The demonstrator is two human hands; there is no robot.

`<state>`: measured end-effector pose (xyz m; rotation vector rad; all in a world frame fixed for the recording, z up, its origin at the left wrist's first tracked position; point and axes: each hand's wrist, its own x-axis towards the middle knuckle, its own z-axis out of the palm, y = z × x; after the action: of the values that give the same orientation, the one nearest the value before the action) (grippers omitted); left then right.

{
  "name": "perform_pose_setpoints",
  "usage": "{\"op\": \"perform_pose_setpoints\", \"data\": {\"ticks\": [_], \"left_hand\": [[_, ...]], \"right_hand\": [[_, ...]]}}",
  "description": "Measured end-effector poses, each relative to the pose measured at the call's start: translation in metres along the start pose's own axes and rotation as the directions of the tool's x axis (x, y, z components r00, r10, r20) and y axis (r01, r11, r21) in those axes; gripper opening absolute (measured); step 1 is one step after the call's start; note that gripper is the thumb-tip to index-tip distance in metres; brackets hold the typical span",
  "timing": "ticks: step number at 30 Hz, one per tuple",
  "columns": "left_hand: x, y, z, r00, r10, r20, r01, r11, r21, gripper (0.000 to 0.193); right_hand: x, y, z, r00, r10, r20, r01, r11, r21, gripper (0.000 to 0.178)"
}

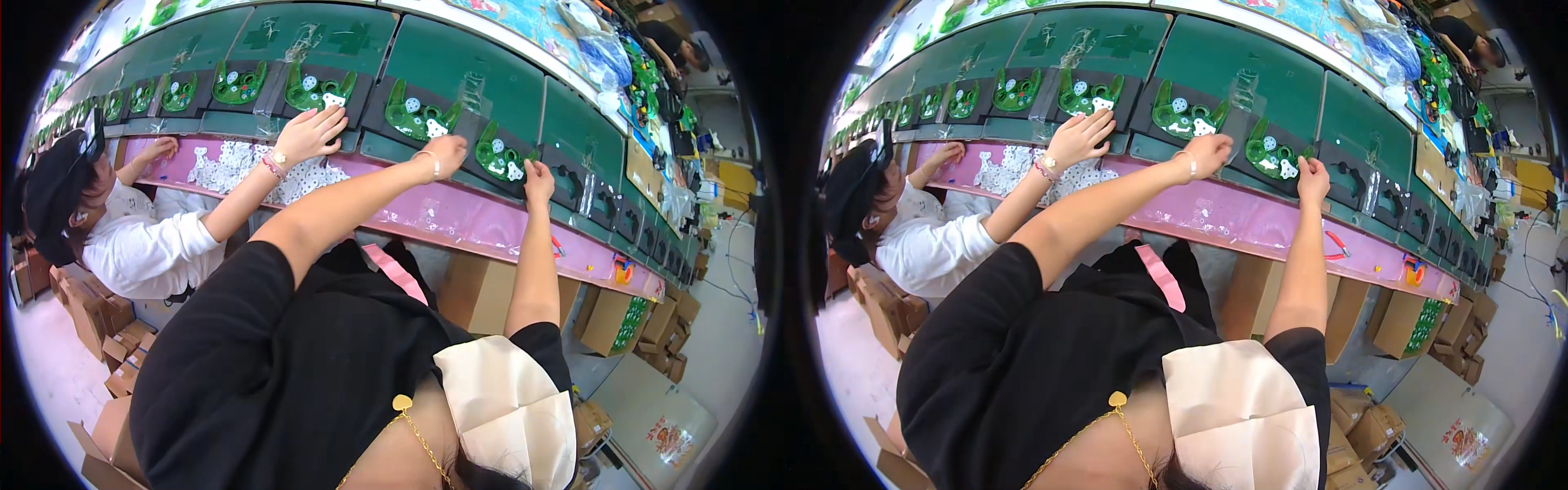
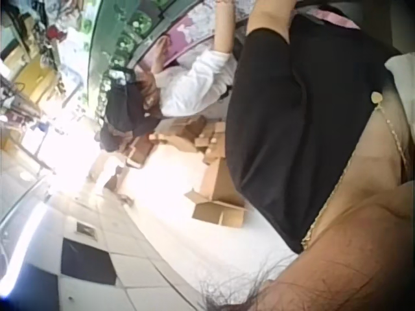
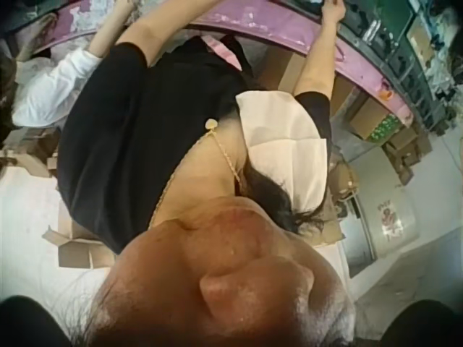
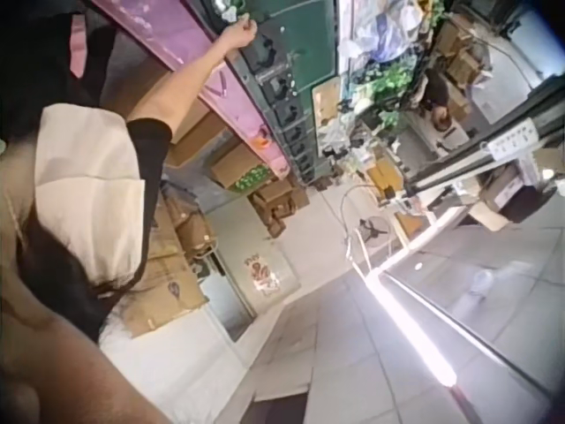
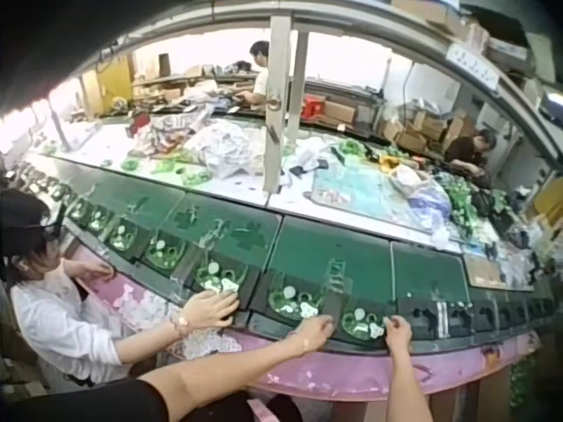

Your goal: Assembling small white components into green plastic housings and placing finished items into a cardboard box.

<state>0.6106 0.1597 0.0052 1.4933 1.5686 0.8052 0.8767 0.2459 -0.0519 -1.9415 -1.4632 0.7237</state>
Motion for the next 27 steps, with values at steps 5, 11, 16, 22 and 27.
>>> {"op": "perform_pose_setpoints", "data": {"ticks": [5,11,16,22,27], "left_hand": [[0.04,0.005,0.032,0.997,-0.067,-0.037,0.074,0.972,0.223,0.027],[0.052,0.019,0.039,0.985,-0.172,-0.023,0.169,0.927,0.334,0.028],[0.044,0.021,0.038,0.979,-0.183,-0.094,0.202,0.94,0.274,0.027],[0.018,0.02,-0.004,0.976,-0.105,-0.192,0.148,0.964,0.223,0.024],[-0.003,-0.015,-0.067,0.933,-0.111,-0.341,0.208,0.942,0.263,0.02]], "right_hand": [[-0.004,-0.003,0.006,0.997,0.033,0.071,-0.037,0.998,0.055,0.03],[-0.004,-0.006,-0.008,0.994,-0.016,0.105,0.02,0.999,-0.041,0.026],[-0.009,-0.012,-0.016,0.985,-0.057,0.164,0.033,0.988,0.15,0.022],[-0.018,-0.07,-0.023,0.94,-0.128,0.317,0.054,0.971,0.233,0.02],[-0.04,-0.112,0.036,0.868,-0.183,0.462,0.031,0.948,0.317,0.02]]}}
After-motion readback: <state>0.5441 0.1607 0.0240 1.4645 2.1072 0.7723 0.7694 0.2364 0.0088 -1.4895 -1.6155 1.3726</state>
